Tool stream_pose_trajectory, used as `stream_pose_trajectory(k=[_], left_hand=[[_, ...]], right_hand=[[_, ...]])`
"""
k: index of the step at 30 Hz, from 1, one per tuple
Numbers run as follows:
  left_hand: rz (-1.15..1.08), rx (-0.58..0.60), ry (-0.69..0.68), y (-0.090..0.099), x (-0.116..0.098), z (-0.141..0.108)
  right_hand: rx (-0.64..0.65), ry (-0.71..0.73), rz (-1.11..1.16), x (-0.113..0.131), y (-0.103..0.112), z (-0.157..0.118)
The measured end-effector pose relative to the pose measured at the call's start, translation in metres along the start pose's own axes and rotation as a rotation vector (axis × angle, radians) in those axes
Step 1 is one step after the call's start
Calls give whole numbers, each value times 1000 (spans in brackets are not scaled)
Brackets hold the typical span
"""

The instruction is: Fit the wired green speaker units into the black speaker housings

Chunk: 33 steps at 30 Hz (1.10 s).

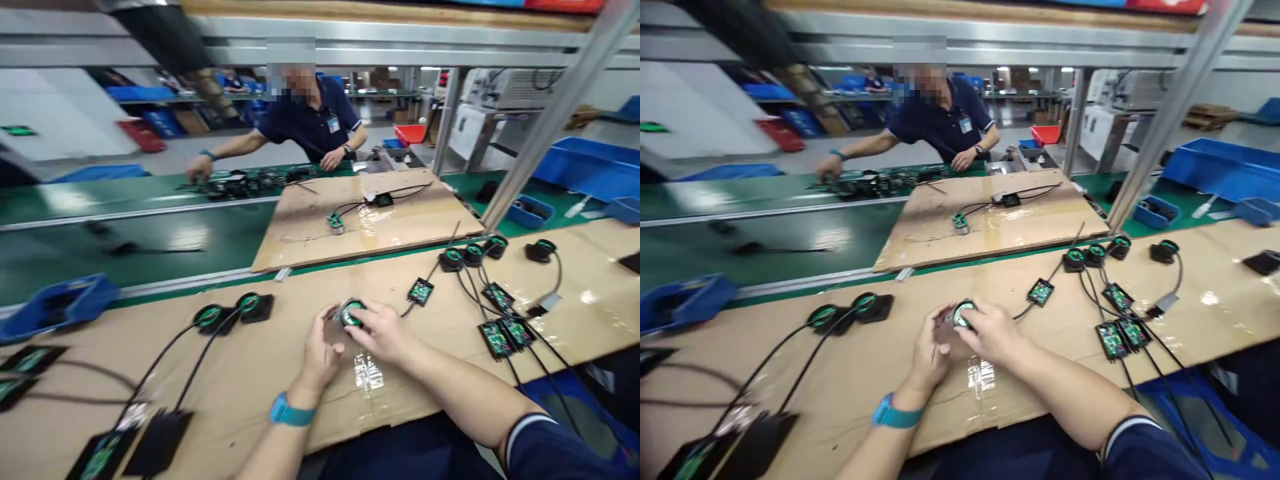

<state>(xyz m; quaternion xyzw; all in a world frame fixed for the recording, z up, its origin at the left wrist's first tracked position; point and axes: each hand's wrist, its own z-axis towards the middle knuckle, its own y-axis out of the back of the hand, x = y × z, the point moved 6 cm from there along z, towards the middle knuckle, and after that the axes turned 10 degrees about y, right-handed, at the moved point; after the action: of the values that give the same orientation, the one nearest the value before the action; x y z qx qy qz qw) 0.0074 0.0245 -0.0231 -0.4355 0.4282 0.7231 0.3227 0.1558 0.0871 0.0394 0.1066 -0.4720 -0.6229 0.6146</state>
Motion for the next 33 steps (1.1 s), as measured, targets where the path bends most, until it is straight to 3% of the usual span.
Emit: stream_pose_trajectory(k=[2,6,7,11,15,20,24,28,33], left_hand=[[-57,-94,-3,8,2,1],[-115,-176,78,14,14,3],[-122,-176,100,13,17,3],[-161,-172,138,8,18,4],[-184,-191,155,10,11,4],[-194,-210,164,12,4,4],[-178,-230,155,13,4,6],[-176,-242,152,14,8,5],[-126,-219,149,11,8,5]], right_hand=[[18,-37,-72,-5,-1,2],[278,-103,-185,-15,-14,6],[244,-100,-202,-16,-12,7],[-89,-60,-265,-14,7,6],[77,6,-273,-14,-9,6],[-68,-6,-338,-26,-9,2],[88,-4,-350,-43,-26,-2],[-51,-45,-377,-50,-18,-5],[133,-4,-326,-56,-43,-5]])
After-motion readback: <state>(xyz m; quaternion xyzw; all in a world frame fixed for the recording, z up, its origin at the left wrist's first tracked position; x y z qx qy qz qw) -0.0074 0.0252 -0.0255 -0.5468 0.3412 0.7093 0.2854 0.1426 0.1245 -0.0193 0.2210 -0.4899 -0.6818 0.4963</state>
